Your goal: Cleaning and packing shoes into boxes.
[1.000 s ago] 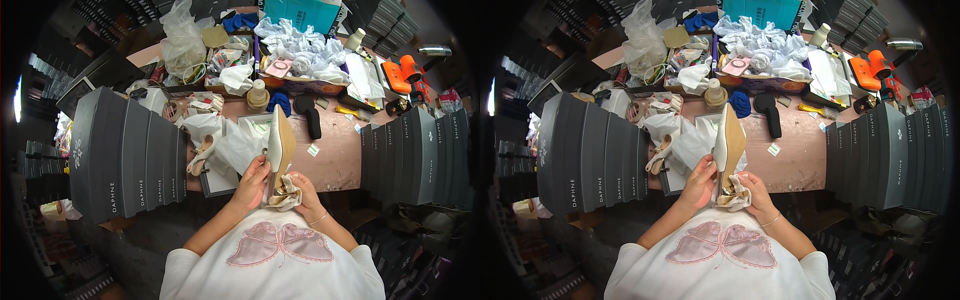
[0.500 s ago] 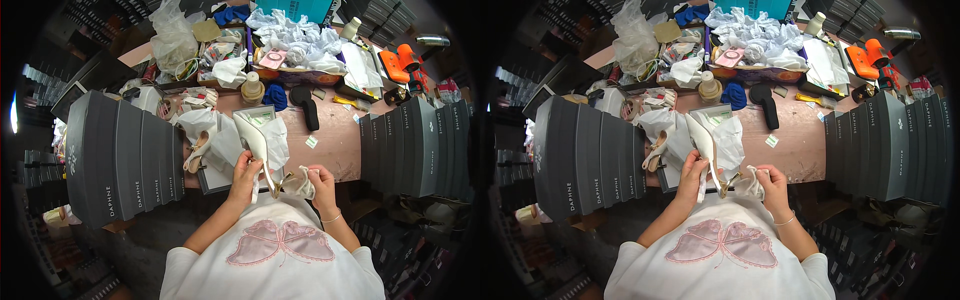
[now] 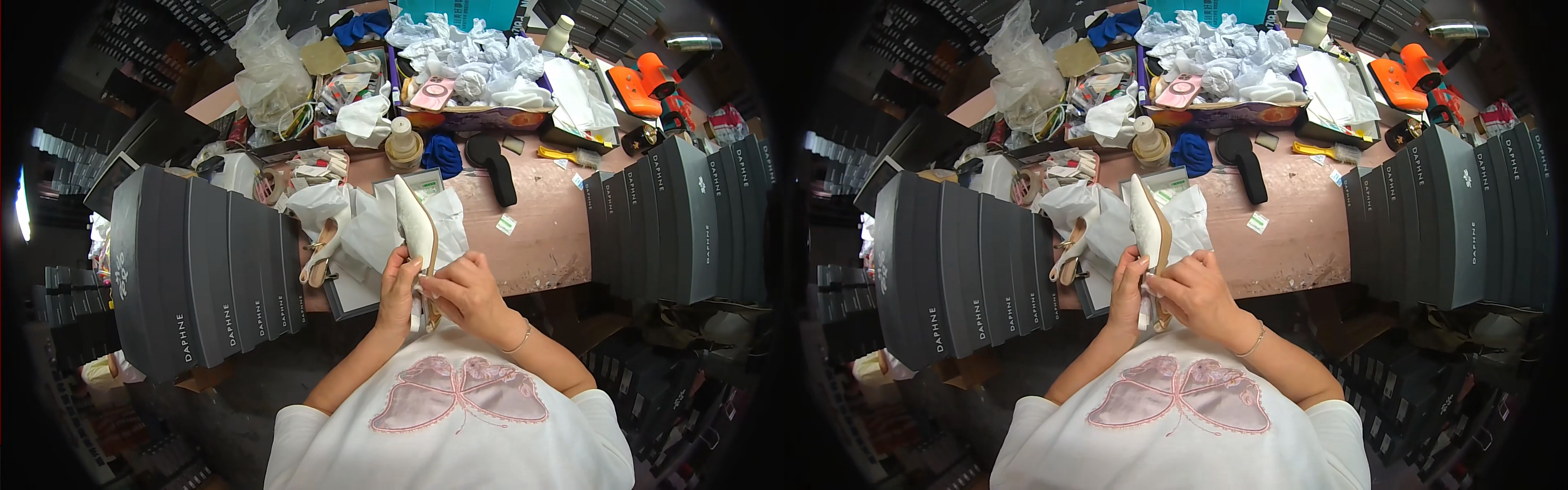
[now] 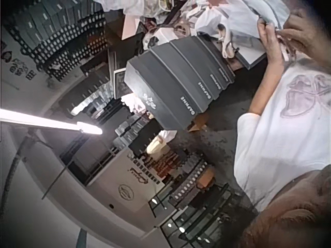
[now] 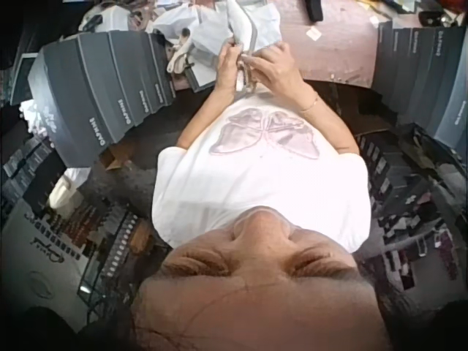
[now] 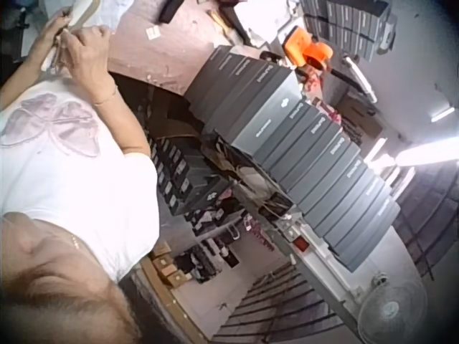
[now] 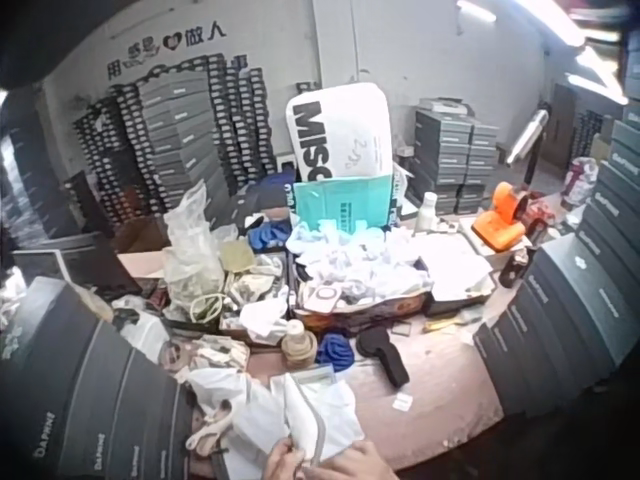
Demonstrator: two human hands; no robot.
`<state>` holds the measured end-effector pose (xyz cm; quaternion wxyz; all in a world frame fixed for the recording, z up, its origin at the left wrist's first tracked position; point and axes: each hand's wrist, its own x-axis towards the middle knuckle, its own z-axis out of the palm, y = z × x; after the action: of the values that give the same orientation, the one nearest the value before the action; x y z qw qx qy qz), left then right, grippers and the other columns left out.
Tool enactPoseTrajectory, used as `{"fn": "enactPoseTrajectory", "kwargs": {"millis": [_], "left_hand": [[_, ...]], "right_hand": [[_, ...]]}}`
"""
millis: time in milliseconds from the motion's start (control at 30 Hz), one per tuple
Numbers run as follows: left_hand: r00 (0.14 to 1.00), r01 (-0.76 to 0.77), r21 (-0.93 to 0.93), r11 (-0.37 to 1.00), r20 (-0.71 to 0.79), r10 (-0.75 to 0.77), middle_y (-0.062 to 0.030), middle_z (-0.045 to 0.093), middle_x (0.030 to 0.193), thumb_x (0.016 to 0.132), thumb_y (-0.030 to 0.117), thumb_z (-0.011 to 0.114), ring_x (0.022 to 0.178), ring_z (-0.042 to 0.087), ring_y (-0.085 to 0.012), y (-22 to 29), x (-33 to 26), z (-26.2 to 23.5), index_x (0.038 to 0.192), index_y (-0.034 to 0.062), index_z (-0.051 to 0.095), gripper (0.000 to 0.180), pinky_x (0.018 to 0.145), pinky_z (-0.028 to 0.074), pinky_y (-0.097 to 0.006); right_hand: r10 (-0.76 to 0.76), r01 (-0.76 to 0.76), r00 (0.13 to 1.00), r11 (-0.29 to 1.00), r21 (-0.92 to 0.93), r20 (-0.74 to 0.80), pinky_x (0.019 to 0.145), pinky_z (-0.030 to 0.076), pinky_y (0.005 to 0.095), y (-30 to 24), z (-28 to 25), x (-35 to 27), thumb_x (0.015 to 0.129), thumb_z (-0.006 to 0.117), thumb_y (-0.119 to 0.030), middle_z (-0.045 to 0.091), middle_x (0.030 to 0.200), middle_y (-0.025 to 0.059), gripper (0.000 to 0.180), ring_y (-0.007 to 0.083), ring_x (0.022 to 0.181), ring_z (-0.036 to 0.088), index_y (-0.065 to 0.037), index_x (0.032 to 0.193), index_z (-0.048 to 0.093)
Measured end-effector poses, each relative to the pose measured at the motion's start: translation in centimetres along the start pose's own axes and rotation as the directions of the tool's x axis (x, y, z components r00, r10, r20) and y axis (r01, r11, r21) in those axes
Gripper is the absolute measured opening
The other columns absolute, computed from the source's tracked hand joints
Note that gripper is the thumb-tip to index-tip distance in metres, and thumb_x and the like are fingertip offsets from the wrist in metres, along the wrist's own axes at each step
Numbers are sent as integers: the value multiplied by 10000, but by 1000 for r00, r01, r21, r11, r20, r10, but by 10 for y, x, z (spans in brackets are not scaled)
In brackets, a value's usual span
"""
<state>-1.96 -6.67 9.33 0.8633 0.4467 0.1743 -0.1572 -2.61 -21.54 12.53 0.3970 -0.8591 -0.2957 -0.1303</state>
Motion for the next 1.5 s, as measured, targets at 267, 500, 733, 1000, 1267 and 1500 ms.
{"fn": "enactPoseTrajectory", "kwargs": {"millis": [267,500,733,1000,1267,1500], "left_hand": [[993,56,-49,997,-97,-61,-27,575,782,927,249,564,642,572,-117,6,-1,-2,982,81,507,186,583,489,-244],[997,64,-213,975,-29,-72,-51,557,848,899,321,601,675,566,-145,9,9,-14,1059,61,510,318,604,500,-269],[941,-303,-77,950,133,311,-96,575,986,721,333,774,727,572,-161,59,12,-15,1079,22,569,517,619,480,-282],[887,-304,-86,949,337,315,-108,586,948,689,319,784,734,576,-176,66,3,-5,1091,-5,562,562,620,474,-303],[995,-83,398,914,82,54,-146,598,1083,796,207,723,867,633,-185,-49,63,-77,1258,16,481,555,712,526,-286],[805,-227,958,174,84,587,-191,624,1055,803,211,699,943,622,-319,16,56,-145,1204,10,565,468,832,489,-401]], "right_hand": [[-140,143,984,989,-27,108,785,364,356,-25,3,-29,700,660,-110,567,832,-27,285,140,754,524,-99,985,660],[-121,128,989,988,-88,80,768,365,344,-25,5,-4,682,679,-130,546,784,-29,292,132,739,524,-95,972,665],[-89,88,995,996,34,37,749,361,330,-27,-16,-27,662,734,-80,555,755,-24,289,136,680,516,-99,943,670],[7,-15,998,990,140,57,750,364,342,-20,-13,-35,693,729,-61,561,752,-1,263,161,700,522,-86,948,669],[297,-296,955,955,29,-26,733,370,344,9,-16,-48,660,666,31,585,752,42,258,203,684,512,-57,902,675],[335,-335,941,942,10,-53,716,375,337,22,-14,-50,698,657,32,578,730,42,216,204,641,488,-49,897,676]]}}
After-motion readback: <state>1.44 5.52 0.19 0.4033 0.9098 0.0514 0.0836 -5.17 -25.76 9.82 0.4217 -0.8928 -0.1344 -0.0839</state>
